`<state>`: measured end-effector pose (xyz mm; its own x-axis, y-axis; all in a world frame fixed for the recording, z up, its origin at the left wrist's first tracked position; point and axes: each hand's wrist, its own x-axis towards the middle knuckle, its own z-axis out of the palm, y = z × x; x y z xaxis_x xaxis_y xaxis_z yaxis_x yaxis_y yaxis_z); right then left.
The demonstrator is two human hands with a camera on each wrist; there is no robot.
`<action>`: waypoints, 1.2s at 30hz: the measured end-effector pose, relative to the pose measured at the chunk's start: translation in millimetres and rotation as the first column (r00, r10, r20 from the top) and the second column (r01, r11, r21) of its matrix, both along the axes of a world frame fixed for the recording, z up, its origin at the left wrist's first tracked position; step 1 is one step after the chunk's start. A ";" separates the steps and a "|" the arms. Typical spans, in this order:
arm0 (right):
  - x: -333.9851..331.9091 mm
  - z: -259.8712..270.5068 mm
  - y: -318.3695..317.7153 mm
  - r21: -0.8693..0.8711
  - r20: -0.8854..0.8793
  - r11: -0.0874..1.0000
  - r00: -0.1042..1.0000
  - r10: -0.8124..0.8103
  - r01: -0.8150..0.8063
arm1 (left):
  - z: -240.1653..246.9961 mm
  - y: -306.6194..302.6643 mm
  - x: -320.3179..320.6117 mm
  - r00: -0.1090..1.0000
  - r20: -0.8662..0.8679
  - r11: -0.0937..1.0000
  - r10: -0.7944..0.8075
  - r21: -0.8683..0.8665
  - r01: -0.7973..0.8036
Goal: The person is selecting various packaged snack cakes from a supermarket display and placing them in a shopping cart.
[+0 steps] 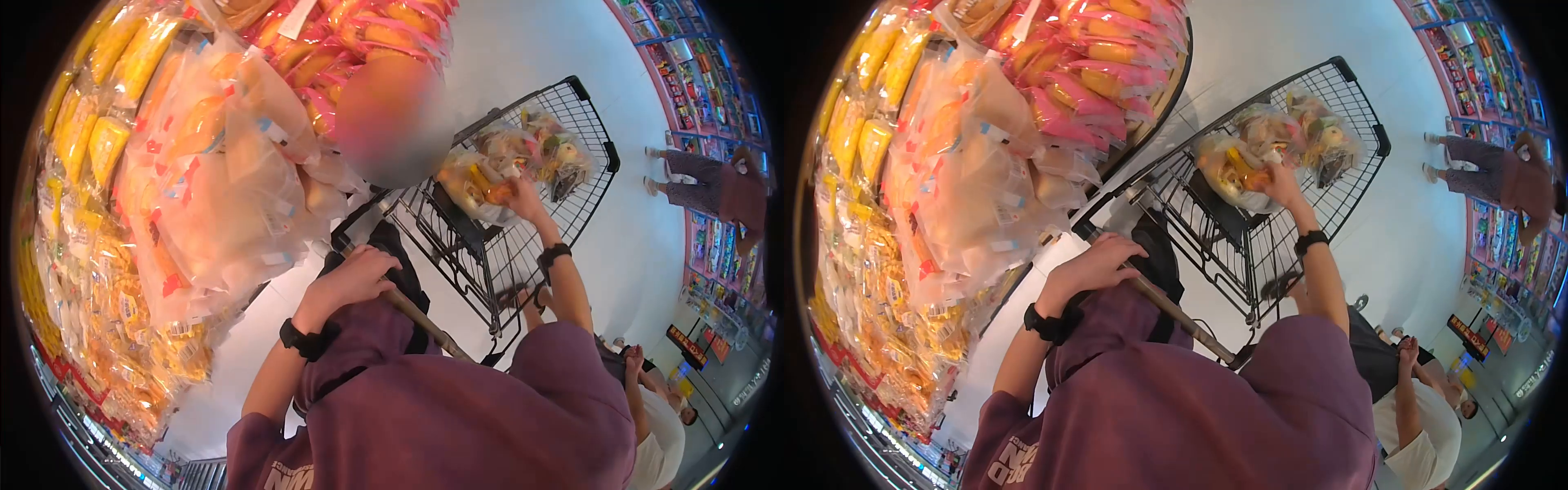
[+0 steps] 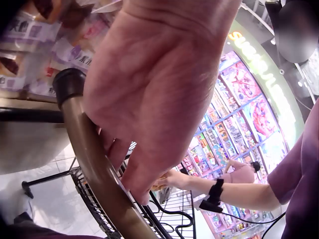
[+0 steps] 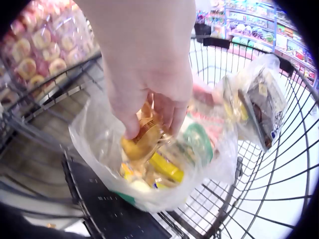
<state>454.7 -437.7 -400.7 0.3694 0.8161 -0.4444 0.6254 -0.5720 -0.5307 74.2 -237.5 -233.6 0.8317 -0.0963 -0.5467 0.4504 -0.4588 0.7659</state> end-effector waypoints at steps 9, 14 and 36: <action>-100.3 299.6 77.0 0.176 -0.723 0.978 0.689 0.051 0.113 | 139.8 -31.6 -28.9 0.713 0.422 0.821 0.560 -0.167 -0.546; -238.3 362.4 144.0 0.450 -0.743 0.893 0.556 0.373 0.002 | 193.3 -32.5 -99.1 0.222 0.223 0.313 0.949 -0.594 -0.741; -605.3 417.1 182.1 0.614 -0.669 0.785 0.472 0.575 -0.085 | 231.6 -46.7 -400.1 -0.565 0.312 -0.110 0.764 -0.799 -0.591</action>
